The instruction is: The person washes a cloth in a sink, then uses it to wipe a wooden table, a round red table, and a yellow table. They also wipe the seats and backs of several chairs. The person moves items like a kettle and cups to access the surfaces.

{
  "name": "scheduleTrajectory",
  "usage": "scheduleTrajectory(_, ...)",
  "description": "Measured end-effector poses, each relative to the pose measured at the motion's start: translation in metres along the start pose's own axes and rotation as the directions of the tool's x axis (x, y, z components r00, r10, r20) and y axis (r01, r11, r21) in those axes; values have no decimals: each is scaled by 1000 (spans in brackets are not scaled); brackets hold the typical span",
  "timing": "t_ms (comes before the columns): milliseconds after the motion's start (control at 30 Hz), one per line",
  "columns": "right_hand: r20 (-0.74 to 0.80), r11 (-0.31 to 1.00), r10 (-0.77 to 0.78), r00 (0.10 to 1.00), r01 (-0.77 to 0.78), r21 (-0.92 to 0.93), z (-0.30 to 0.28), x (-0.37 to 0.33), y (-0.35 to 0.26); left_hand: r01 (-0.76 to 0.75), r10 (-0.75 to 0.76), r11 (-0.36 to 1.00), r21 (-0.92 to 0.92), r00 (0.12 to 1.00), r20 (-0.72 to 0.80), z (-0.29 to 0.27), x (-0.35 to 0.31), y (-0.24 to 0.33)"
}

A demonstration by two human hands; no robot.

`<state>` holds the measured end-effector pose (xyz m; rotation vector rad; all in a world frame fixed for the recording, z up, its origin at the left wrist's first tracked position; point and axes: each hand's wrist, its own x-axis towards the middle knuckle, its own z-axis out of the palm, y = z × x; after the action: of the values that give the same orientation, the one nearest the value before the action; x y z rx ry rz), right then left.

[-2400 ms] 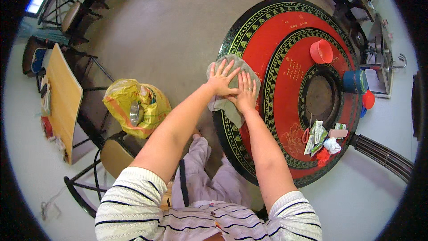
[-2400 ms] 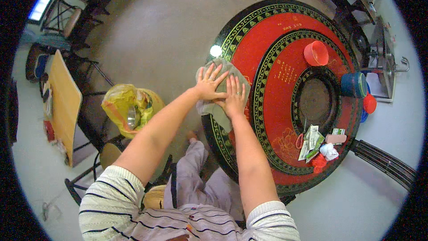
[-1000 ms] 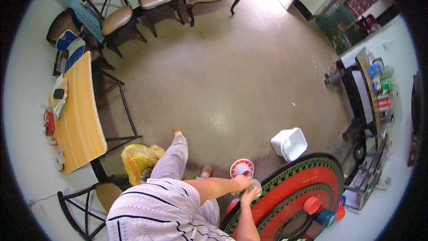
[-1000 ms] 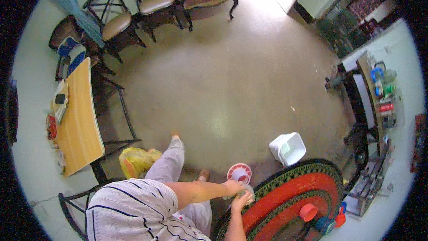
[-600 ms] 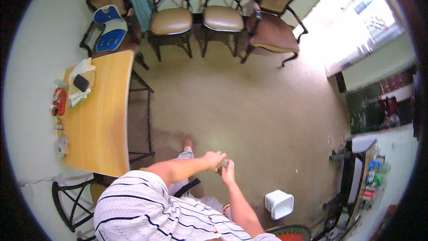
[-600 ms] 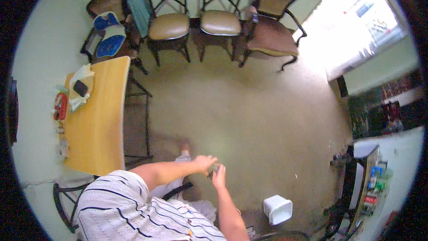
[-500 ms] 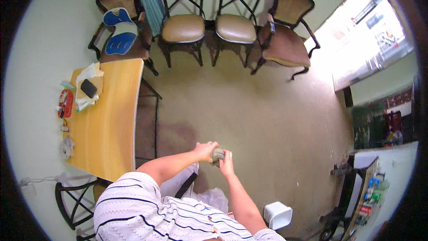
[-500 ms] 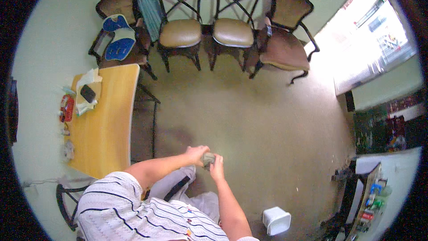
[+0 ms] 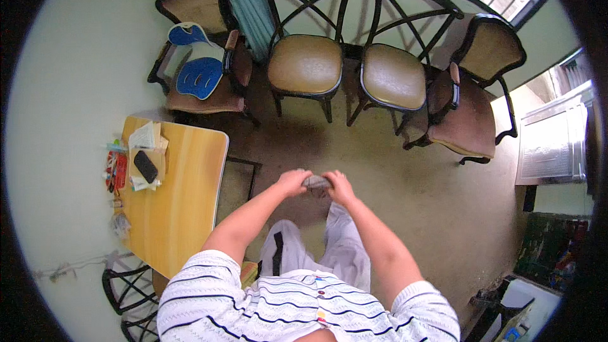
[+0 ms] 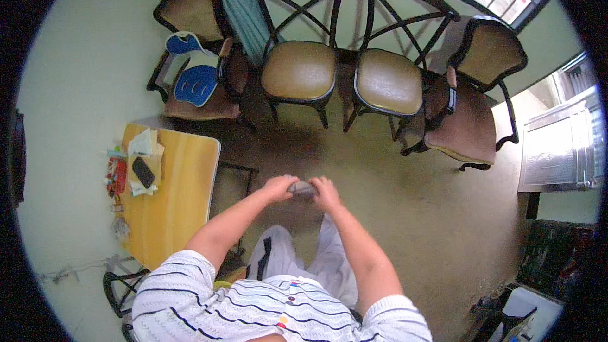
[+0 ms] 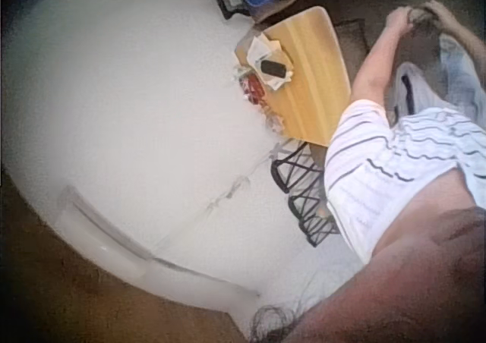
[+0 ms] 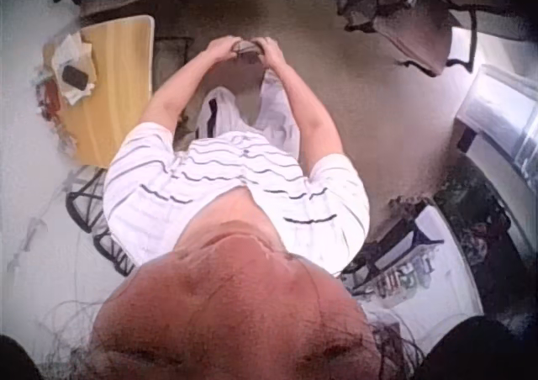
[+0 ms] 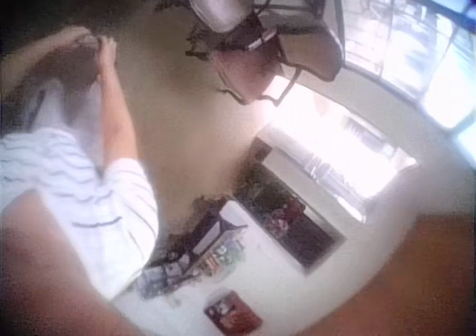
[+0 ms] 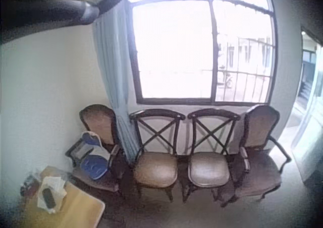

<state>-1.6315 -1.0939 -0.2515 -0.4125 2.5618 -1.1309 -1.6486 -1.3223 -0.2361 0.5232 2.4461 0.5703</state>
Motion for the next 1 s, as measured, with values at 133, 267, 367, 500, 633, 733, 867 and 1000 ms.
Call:
scheduleTrajectory(133, -94, 992, -114, 989, 107, -68, -44, 138, 8, 103, -80, 990, 98, 973, -217, -84, 89, -28)
scheduleTrajectory(267, -205, 969, -236, 950, 215, -117, -86, 267, -3, 129, -43, 981, 144, 872, -487, -169, 180, -71)
scheduleTrajectory(367, -239, 960, -236, 942, 189, -205, -90, 342, 6, 159, -2, 970, 185, 765, -644, -187, 257, -121)
scheduleTrajectory(500, -161, 972, -50, 986, 11, -235, -33, 421, 67, 197, -89, 961, 194, 885, -457, -163, 332, -188)
scheduleTrajectory(633, -56, 897, 238, 970, -241, -370, 24, 467, 120, 54, 31, 962, 267, 952, -306, -121, 375, -255)
scheduleTrajectory(733, -204, 885, 201, 958, -267, -382, 37, 514, 131, 32, 45, 979, 202, 930, -365, -142, 414, -277)
scheduleTrajectory(867, -396, 900, 264, 879, -372, -226, 7, 628, 152, 15, 81, 974, 225, 907, -414, -204, 507, -296)
scheduleTrajectory(1000, -453, 882, 243, 858, -390, -266, -22, 719, 175, 41, 67, 978, 204, 866, -496, -241, 584, -322)
